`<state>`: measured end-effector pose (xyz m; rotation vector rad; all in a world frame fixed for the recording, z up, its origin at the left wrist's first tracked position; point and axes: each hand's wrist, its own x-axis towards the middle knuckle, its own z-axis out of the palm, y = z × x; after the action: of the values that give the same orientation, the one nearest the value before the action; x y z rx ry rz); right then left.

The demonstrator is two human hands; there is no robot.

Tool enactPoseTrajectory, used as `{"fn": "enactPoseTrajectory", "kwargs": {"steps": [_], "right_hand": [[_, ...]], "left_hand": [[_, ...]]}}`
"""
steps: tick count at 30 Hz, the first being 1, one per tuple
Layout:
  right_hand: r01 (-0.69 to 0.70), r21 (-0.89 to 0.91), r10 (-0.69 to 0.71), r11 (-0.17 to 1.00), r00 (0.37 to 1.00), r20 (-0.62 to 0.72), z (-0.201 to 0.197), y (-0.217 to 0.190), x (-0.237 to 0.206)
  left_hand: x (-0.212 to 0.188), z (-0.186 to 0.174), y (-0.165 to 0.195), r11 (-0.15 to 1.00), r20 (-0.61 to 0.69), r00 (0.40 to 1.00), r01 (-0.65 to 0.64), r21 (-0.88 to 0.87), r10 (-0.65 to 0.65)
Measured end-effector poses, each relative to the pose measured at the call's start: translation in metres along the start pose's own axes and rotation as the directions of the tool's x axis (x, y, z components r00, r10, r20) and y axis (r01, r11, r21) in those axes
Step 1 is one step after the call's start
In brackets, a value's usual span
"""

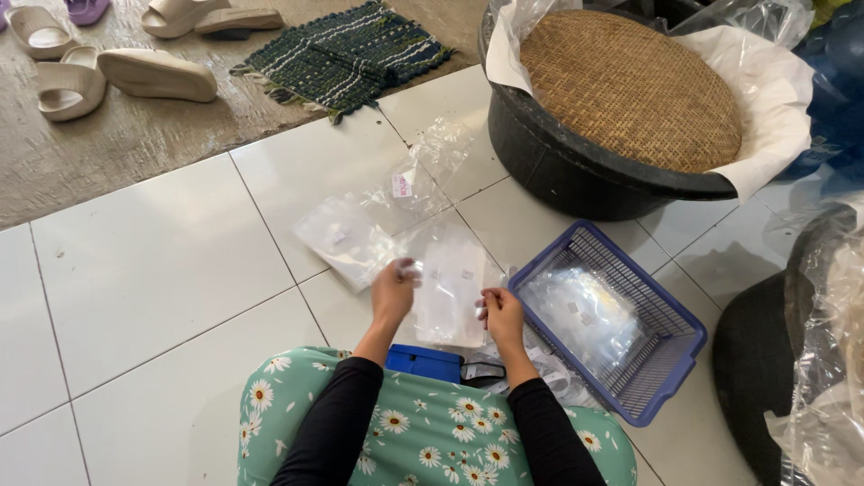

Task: The person sits on a floor cushion and packs white slipper-like items into clear plastic bags one at a time, folding the bags closed and placing the packed bags into a blue basket. They repeatedly take a new bag, insert an item, and set the finished bag aside.

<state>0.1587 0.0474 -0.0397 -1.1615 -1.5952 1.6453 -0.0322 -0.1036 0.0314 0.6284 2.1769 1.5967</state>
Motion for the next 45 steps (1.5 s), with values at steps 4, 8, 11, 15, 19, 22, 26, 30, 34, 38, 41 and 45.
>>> {"fn": "enactPoseTrajectory", "kwargs": {"steps": [4,8,11,15,19,22,26,30,34,38,41,45], "right_hand": [[0.037,-0.219,-0.056,0.975,0.995,-0.081,0.005,0.005,0.009],[0.158,-0.479,-0.246,0.864,0.961,-0.128,0.016,0.003,0.003],[0.134,-0.648,-0.274,0.75,0.954,-0.12,0.022,-0.004,-0.006],[0.405,-0.283,-0.439,0.869,0.896,-0.064,0.024,-0.018,-0.011],[0.244,0.043,-0.246,0.969,0.969,0.031,0.016,-0.024,-0.009],[0.267,-0.107,-0.271,0.958,0.962,-0.022,0.008,-0.018,-0.003],[0.311,-0.366,-0.323,0.877,0.946,0.031,0.005,-0.002,0.004],[0.33,-0.642,-0.438,0.692,0.899,-0.01,0.014,0.004,-0.001],[0.362,-0.274,-0.38,0.891,0.925,-0.014,0.015,-0.011,-0.006],[0.067,0.014,-0.068,0.998,0.98,0.184,0.008,-0.023,-0.006],[0.094,-0.112,-0.085,0.989,0.993,0.076,0.006,-0.017,-0.006],[0.36,-0.576,-0.434,0.734,0.901,0.01,0.003,-0.01,-0.011]], "left_hand": [[0.008,-0.033,0.015,0.995,-0.303,0.953,-0.031,-0.091,0.002],[0.016,-0.044,0.019,0.961,-0.35,0.936,-0.067,-0.27,-0.033],[0.015,-0.028,0.014,0.923,-0.22,0.971,0.003,-0.385,-0.095],[0.005,0.002,0.001,0.935,-0.059,0.99,0.102,-0.341,-0.13],[0.003,0.014,-0.011,0.874,0.097,0.978,0.207,-0.44,-0.183],[0.008,0.005,-0.013,0.917,-0.079,0.989,0.086,-0.389,-0.126],[0.013,-0.013,-0.001,0.952,-0.244,0.966,0.007,-0.305,-0.085],[0.006,-0.01,0.005,0.914,-0.193,0.972,0.045,-0.404,-0.133],[-0.001,0.015,-0.004,0.9,-0.088,0.992,0.046,-0.434,-0.093],[-0.014,0.028,0.002,0.964,0.037,0.999,0.021,-0.264,-0.012],[-0.031,0.02,0.04,0.924,-0.121,0.919,-0.382,-0.025,0.376],[-0.084,0.004,0.116,0.616,-0.208,0.597,-0.787,0.031,0.775]]}}
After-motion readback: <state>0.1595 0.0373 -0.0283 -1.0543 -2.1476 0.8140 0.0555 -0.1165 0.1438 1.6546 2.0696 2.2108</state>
